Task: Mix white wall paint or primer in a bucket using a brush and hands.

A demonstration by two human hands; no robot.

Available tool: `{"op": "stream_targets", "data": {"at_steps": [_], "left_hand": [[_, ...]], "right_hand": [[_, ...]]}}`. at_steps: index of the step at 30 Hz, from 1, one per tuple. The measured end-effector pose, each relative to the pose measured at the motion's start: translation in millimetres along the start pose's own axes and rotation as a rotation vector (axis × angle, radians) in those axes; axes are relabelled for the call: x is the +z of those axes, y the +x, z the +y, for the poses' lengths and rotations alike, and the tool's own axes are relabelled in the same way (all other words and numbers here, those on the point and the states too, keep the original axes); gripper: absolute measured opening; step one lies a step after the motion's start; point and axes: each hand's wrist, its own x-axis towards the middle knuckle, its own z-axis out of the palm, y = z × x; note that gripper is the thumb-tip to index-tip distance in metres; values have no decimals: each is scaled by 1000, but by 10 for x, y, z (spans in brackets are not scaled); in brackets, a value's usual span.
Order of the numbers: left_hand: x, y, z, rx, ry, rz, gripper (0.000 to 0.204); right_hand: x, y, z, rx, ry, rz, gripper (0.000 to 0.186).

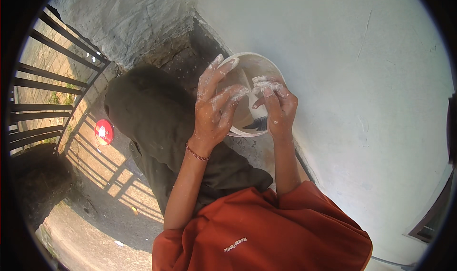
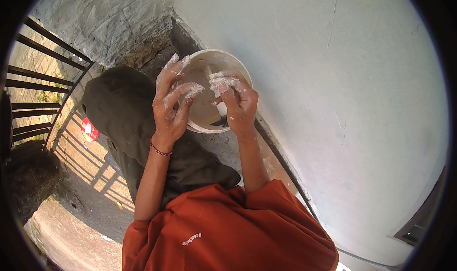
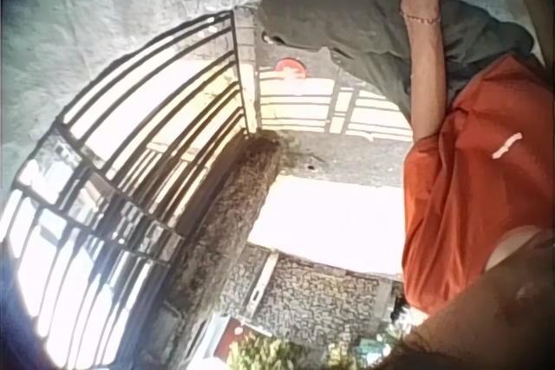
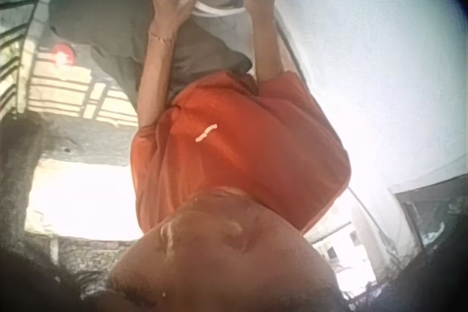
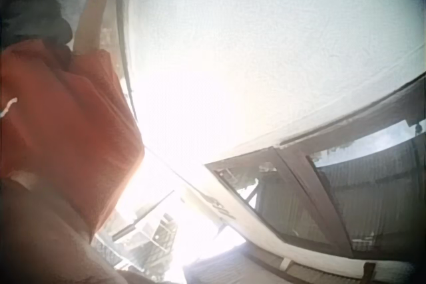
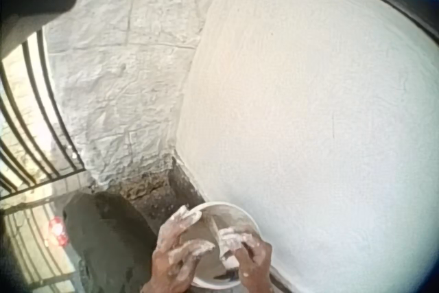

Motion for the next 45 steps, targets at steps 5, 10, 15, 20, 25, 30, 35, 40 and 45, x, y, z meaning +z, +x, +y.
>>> {"op": "stream_targets", "data": {"at_steps": [5, 10, 15, 20, 25, 30, 35, 40, 45], "left_hand": [[26, -11, -4, -12, 20, 14, 19], [10, -8, -23, 56, 61, 6, 23], [8, 9, 33, -16, 79, 14, 29], [-8, 20, 21, 53, 119, -8, 35], [-3, 9, -8, 105, 111, -8, 37], [38, 20, 26, -135, 8, 113, 40], [21, 157, 89, -104, 34, 29, 48], [19, 259, 100, -65, 10, -97, 49], [8, 182, -42, -164, -124, -137, 41]], "right_hand": [[14, -6, -2, 5, 18, 16, 18], [5, -20, -5, 19, -25, -4, 18], [52, -26, -49, 5, -53, 1, 19], [7, -19, -28, 27, 24, 2, 22], [33, -23, -13, -20, 1, -23, 22], [-79, -40, 20, 12, 132, -63, 31], [-91, -57, 46, 30, 174, -63, 43], [-84, -49, -5, 24, 172, -88, 52], [-80, -24, -30, 72, 217, -65, 55]]}}
